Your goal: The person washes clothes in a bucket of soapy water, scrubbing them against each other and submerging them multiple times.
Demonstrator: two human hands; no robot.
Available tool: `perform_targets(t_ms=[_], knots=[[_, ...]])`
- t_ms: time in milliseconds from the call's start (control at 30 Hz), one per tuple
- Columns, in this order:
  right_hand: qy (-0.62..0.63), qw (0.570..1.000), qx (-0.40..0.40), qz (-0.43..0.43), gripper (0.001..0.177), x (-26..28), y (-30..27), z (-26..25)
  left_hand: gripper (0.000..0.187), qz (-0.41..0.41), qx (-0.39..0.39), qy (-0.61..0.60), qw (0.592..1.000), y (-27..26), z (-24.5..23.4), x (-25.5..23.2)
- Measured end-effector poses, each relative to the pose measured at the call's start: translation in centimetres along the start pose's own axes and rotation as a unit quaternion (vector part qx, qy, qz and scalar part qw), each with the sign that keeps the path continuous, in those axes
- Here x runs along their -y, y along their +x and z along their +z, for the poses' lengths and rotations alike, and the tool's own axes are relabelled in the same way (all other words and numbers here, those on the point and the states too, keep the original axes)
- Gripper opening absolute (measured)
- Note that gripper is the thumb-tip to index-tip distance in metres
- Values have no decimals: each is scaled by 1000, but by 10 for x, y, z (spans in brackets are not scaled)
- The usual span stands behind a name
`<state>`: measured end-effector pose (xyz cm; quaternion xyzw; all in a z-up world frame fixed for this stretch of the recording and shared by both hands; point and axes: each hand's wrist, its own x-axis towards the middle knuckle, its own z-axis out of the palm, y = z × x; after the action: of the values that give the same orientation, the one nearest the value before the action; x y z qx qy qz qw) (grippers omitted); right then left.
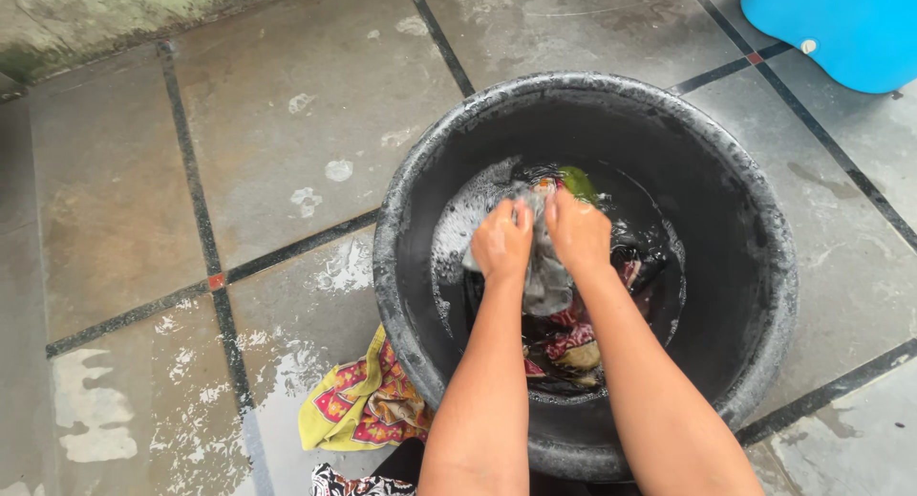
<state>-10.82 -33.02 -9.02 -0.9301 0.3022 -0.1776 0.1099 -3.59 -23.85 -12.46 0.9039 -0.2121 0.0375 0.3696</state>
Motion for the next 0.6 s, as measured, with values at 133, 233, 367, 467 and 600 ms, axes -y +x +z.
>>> perform_targets(t_ms=[133,233,367,467,600], knots=[[54,982,-176,-45,29,24,9,-37,30,-13,-157,-117,981,15,-36,-31],[59,967,-239,-57,25,30,12,-55,23,20,-236,-150,960,21,-53,-42],[39,970,-241,-25,21,19,12,-50,22,5,-206,-164,965,18,-51,-38],[29,984,-174,16,19,-2,8,-25,19,49,-145,-129,980,9,-26,-21],[52,991,107,65,56,-27,2,11,63,104,128,123,979,-11,3,3]])
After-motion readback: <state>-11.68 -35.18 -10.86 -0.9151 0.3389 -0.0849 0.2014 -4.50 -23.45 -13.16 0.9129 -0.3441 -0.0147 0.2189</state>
